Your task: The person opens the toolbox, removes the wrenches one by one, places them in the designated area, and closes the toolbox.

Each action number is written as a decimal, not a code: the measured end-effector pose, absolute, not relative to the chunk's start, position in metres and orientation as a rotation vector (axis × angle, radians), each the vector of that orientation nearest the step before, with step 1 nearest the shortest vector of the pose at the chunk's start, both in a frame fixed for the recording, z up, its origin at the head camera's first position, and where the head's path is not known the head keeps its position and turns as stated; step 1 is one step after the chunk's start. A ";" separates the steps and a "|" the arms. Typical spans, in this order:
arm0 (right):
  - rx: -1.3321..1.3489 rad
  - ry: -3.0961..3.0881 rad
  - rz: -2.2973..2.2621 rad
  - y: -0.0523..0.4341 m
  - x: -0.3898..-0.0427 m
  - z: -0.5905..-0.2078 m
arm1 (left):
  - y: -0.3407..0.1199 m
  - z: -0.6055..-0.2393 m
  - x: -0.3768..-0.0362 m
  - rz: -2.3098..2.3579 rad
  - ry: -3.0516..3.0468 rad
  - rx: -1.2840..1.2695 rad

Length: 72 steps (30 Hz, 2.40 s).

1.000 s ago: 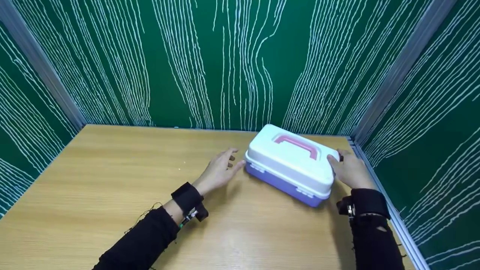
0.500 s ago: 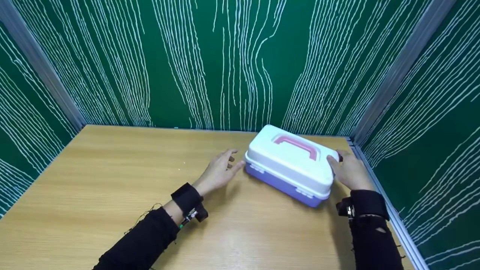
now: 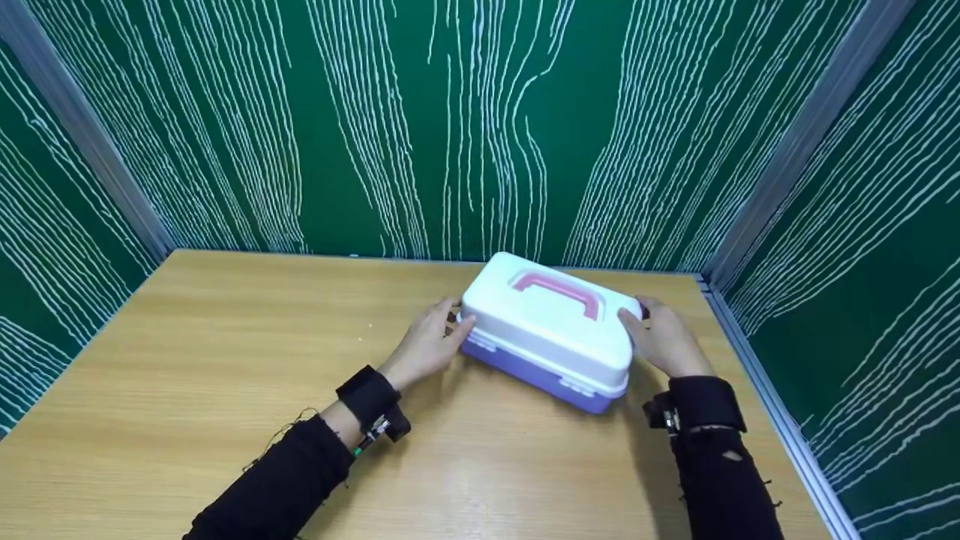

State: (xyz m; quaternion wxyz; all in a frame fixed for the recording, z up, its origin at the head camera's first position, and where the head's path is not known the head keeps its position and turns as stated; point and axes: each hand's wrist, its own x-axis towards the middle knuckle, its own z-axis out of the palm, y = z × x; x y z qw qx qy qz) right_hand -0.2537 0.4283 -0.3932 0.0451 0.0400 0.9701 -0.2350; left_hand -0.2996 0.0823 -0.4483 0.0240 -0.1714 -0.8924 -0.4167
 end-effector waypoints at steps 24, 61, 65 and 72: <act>0.067 3.007 -0.754 0.379 -0.239 -0.399 | 0.043 -0.449 -0.298 -1.324 -2.768 -0.340; -0.156 3.158 -0.883 0.312 -0.184 -0.406 | -0.024 -0.451 -0.280 -1.406 -2.722 -0.180; -0.210 3.147 -0.931 0.304 -0.177 -0.406 | -0.031 -0.450 -0.281 -1.416 -2.729 -0.179; -0.265 3.138 -0.972 0.291 -0.166 -0.408 | -0.042 -0.450 -0.285 -1.411 -2.719 -0.232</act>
